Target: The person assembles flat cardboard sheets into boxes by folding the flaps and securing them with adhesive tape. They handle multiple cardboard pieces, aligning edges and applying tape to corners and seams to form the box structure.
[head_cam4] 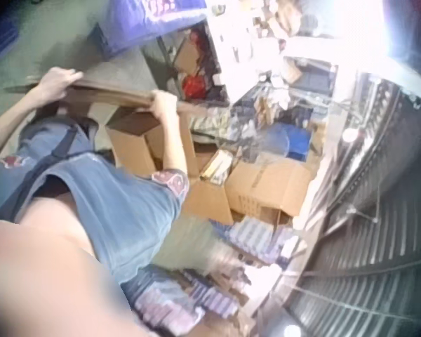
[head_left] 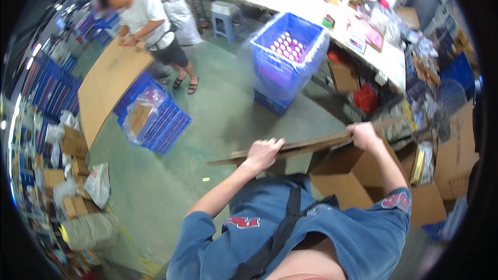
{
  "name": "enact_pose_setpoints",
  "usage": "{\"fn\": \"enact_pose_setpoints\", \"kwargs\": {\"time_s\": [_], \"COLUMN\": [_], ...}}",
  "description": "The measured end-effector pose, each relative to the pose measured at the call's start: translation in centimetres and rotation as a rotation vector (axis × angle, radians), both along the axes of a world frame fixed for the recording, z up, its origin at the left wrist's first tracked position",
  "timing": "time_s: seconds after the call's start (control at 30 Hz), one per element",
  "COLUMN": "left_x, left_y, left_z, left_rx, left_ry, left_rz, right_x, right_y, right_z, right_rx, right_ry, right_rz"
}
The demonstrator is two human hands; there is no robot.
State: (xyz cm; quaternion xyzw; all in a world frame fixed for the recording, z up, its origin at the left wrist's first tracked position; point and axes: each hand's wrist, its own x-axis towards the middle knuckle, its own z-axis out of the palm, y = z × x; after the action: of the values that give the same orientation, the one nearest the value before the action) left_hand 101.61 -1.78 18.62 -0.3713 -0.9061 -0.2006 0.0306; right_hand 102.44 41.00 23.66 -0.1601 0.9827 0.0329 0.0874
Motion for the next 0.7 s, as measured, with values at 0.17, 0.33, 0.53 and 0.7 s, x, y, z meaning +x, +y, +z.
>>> {"fn": "enact_pose_setpoints", "kwargs": {"time_s": [0.17, 0.33, 0.53, 0.7], "left_x": [-9.0, -16.0, -22.6, -27.0], "left_y": [4.9, 0.5, -1.6, -1.4], "left_z": [-2.5, -1.7, -2.9, -3.8], "left_rx": [-0.142, -0.227, -0.267, -0.242], "left_ry": [-0.303, -0.664, -0.865, -0.916], "left_rz": [-0.160, -0.212, -0.206, -0.264], "right_x": [-3.7, -6.5, -10.4, -15.5], "right_y": [0.7, -5.0, -6.4, -14.1], "right_z": [-5.9, -10.7, -12.2, -12.2], "right_rx": [-0.156, -0.355, -0.756, -0.830], "right_ry": [0.263, 0.126, 0.285, 0.801], "right_rz": [-0.417, -0.765, -0.941, -1.343]}}
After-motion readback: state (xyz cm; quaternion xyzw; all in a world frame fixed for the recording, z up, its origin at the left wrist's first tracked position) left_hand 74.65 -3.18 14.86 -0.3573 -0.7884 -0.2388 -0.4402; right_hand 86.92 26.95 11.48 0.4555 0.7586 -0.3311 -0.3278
